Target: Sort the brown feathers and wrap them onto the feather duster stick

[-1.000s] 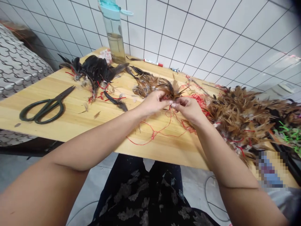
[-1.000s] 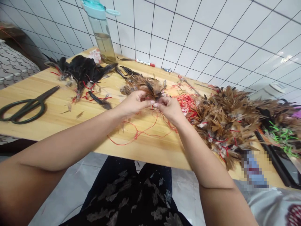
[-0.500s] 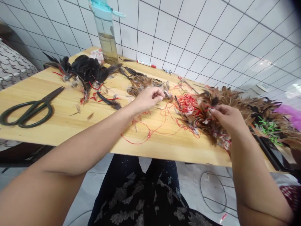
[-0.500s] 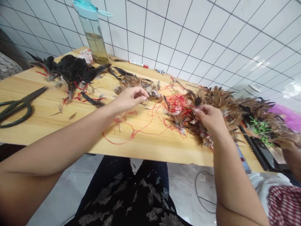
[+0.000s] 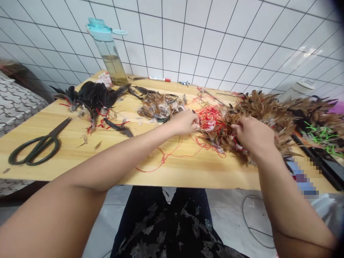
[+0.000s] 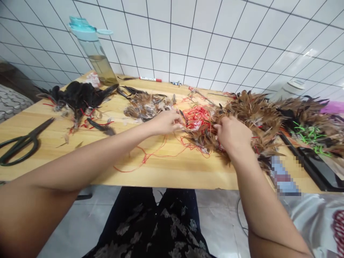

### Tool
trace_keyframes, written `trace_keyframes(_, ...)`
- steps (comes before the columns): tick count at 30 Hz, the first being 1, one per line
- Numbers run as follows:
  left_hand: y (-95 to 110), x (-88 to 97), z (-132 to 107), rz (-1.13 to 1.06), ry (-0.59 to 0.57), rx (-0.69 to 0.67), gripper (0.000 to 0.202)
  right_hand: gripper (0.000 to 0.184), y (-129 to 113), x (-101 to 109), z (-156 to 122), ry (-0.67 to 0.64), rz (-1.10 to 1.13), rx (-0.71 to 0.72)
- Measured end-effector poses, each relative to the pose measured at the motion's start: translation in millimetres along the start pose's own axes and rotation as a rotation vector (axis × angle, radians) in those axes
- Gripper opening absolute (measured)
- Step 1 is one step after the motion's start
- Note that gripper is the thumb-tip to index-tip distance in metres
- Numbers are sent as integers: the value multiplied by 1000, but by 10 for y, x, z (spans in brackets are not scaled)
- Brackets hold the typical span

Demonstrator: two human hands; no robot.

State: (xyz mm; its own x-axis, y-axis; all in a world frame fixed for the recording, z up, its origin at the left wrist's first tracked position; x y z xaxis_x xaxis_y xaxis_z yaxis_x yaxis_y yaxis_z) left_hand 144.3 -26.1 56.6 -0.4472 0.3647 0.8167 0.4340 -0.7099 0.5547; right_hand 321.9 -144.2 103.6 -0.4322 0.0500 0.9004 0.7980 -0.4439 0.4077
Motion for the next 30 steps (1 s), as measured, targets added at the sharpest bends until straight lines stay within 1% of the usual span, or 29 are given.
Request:
trace_keyframes(2,58,-161,175,50,-26,-6,20,33,-210,78,51,115,37,76)
trace_keyframes(4,68,-291,305,76,-29,-8,18,30,-398,45,126,187,63,160)
trace_keyframes(6,47,-338,378,57,-13,-23,17,29,-533,-90,223,219,85,243)
trace_keyframes(8,-1,-280,403,-18,5,-22,16,30,-583,-287,330,223,109,285)
trace_keyframes(9,-31,-211,404,-75,22,-10,14,30,-583,-389,379,217,120,297)
trace_keyframes(11,-97,-12,399,-214,82,35,11,32,-548,-556,455,200,136,294)
trace_keyframes(13,-154,219,400,-379,165,88,12,33,-487,-636,492,197,141,252)
trace_keyframes(16,-201,518,435,-638,272,148,14,35,-431,-606,480,231,139,198)
trace_keyframes(19,-170,766,498,-798,376,94,11,35,-465,-577,450,219,135,224)
trace_keyframes(22,-91,988,539,-816,480,12,8,34,-519,-631,448,143,123,256)
trace_keyframes(24,-18,1121,542,-792,539,-23,8,34,-526,-651,448,131,132,259)
trace_keyframes(27,103,1268,525,-797,578,-42,12,33,-455,-606,441,211,188,204)
trace_keyframes(30,213,1321,512,-795,550,-23,13,32,-346,-542,440,317,336,133)
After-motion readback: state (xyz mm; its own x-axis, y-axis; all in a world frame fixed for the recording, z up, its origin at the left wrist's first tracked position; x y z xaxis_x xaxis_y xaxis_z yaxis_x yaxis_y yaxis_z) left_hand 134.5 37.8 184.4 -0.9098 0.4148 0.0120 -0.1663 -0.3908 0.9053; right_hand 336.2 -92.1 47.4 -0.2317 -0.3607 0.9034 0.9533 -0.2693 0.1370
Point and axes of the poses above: each hand's wrist, its own z-axis towards the middle knuckle, its own x-axis out of the back of the hand, y = z × x, the point moved 5 cm from there along z, towards the middle knuckle, and after that the axes turned 12 degrees about -z, right-handed, at the moved point
